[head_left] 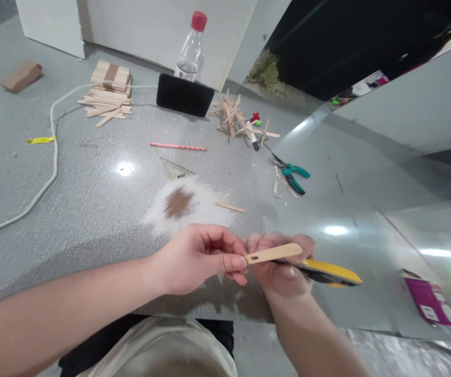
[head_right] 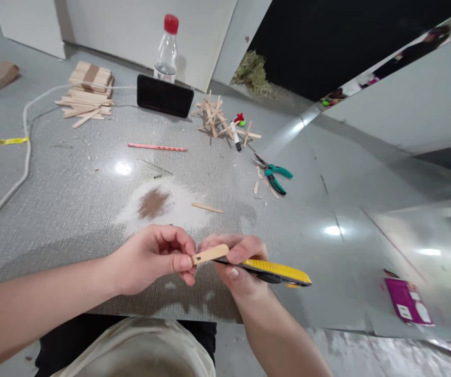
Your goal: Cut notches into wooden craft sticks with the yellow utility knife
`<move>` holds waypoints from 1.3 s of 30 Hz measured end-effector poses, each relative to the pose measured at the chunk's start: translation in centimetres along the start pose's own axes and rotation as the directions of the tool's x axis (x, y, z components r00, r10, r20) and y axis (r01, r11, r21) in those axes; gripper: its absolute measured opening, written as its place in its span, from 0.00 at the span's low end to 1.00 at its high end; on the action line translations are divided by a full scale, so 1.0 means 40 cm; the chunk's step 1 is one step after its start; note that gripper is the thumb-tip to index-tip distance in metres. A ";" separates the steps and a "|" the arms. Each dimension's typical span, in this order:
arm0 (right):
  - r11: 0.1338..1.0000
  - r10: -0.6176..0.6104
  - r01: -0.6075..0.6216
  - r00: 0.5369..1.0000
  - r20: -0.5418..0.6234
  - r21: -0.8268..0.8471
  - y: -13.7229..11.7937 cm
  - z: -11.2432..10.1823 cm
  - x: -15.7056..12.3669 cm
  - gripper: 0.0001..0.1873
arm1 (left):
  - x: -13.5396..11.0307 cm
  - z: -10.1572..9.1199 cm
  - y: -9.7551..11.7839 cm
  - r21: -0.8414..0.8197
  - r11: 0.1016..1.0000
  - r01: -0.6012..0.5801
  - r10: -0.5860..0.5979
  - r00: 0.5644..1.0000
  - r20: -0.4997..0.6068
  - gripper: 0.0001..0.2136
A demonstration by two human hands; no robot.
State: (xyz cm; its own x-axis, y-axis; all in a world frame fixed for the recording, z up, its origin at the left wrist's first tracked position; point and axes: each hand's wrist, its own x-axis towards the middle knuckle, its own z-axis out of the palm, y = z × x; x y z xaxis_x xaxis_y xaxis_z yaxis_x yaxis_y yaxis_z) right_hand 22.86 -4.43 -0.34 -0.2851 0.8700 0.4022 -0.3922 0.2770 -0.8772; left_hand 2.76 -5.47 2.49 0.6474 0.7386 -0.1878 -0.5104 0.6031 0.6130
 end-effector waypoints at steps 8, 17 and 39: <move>0.999 0.041 -0.041 0.999 -0.028 -0.004 -0.002 0.021 0.002 0.05 | -0.006 -0.001 0.009 0.065 0.998 -0.009 0.009 1.000 -0.002 0.19; 0.994 0.017 -0.038 0.981 -0.195 -0.106 -0.009 0.005 0.014 0.06 | -0.001 -0.014 0.022 0.403 0.904 -0.143 0.172 0.984 -0.036 0.13; 0.743 0.291 -0.209 0.956 0.025 -0.636 0.014 -0.038 0.072 0.11 | 0.103 -0.246 0.184 0.895 -0.164 -0.415 -0.025 0.909 0.417 0.11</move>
State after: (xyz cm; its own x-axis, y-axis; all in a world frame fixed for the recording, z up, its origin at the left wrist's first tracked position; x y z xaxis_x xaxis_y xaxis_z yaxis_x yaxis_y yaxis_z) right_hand 23.16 -1.16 -0.07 -0.4087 0.9025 0.1361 0.3246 0.2831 -0.9025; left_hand -3.91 4.97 -1.30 0.8370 0.5306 0.1340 0.3215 -0.6749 0.6642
